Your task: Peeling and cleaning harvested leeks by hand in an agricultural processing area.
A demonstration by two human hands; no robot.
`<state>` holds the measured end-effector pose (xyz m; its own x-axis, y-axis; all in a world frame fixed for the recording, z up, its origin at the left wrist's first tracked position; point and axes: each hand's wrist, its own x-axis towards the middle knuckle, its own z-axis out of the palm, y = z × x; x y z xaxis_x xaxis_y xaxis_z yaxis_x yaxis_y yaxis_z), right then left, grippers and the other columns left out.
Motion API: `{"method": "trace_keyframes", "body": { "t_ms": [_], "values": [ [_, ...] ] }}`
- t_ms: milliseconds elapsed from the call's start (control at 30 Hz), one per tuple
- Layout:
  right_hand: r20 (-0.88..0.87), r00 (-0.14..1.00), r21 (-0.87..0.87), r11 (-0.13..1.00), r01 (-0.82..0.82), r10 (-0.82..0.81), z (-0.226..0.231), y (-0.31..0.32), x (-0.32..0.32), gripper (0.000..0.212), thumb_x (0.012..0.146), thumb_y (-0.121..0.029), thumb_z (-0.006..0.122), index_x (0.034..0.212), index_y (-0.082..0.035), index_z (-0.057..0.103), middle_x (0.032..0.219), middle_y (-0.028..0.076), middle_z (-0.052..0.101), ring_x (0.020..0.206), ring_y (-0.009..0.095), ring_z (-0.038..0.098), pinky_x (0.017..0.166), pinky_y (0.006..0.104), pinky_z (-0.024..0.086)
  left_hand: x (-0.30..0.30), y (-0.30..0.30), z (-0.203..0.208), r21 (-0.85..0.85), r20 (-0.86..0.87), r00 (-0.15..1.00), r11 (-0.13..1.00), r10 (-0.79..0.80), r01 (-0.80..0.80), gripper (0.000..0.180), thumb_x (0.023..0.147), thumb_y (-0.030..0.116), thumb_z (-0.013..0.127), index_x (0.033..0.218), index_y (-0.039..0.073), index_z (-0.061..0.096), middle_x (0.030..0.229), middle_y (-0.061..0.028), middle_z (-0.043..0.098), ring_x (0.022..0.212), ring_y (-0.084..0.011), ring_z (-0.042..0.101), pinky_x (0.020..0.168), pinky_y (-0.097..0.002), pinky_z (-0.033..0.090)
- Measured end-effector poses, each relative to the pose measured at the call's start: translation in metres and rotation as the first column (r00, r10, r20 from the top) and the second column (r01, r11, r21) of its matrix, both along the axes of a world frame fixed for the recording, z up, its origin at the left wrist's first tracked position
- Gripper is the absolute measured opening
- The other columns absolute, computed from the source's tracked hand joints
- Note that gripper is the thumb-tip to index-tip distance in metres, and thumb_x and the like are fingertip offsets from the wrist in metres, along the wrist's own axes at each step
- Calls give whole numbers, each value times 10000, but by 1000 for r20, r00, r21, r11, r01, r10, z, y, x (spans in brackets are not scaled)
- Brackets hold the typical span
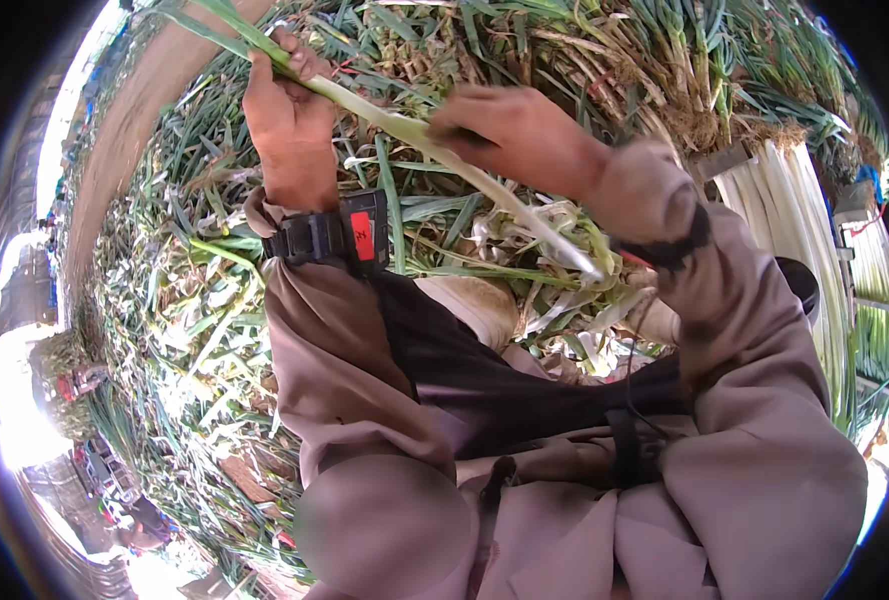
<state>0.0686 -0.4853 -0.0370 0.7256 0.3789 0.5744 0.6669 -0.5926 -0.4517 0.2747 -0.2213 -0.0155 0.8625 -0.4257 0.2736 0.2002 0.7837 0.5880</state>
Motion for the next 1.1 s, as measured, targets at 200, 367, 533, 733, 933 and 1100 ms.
{"method": "trace_keyframes", "body": {
  "t_ms": [200, 367, 533, 733, 933, 1100],
  "values": [
    [-396, 918, -26, 999, -24, 12, -64, -51, -75, 125, 1069, -120, 786, 1172, -51, 803, 1127, 146, 794, 982, 346, 812, 844, 441, 661, 11, 32, -2, -57, 2, 996, 995, 86, -86, 518, 1321, 448, 352, 1276, 11, 626, 1044, -81, 663, 831, -178, 568, 741, -345, 520],
    [-635, 689, -579, 805, -126, -349, -166, -127, -131, 228, 1066, -189, 820, 1240, -44, 797, 1172, 166, 800, 1041, 383, 809, 891, 476, 656, 25, 55, -1, -71, 28, 986, 984, 166, -164, 517, 1323, 444, 339, 1222, 25, 623, 1030, -84, 667, 830, -184, 588, 734, -334, 526],
    [-419, 883, -162, 974, 158, -213, -110, -109, -86, 344, 1070, -231, 852, 1353, -48, 783, 1201, 182, 787, 1077, 390, 795, 942, 466, 652, 22, 70, 8, 31, 82, 976, 978, 201, -204, 486, 1326, 410, 354, 1185, 16, 603, 1047, -95, 654, 827, -189, 556, 748, -334, 531],
    [-135, 983, 148, 979, 142, -123, -12, -8, -1, 327, 1075, -284, 874, 1297, -54, 807, 1157, 139, 811, 1022, 295, 805, 921, 440, 648, 5, 11, 15, -3, 25, 989, 989, 145, -145, 421, 1311, 334, 379, 1179, -8, 586, 1108, -149, 670, 889, -210, 576, 782, -363, 541],
    [-457, 889, 288, 949, 125, 22, -4, 20, 25, 240, 1070, -209, 893, 1229, -37, 837, 1049, 96, 868, 954, 134, 779, 887, 353, 640, -16, 3, 21, -166, -72, 990, 977, 119, -130, 331, 1182, 162, 557, 1286, -148, 603, 1157, -247, 666, 999, -291, 616, 922, -417, 573],
    [-463, 879, 333, 941, 55, 112, -11, 23, 46, 292, 1068, -249, 916, 1257, -40, 841, 1049, 45, 844, 931, 108, 747, 841, 326, 625, -6, 10, 24, -240, -75, 997, 970, 26, -43, 248, 1168, 83, 599, 1292, -131, 618, 1163, -232, 658, 1031, -298, 612, 939, -451, 572]
  ]
}}
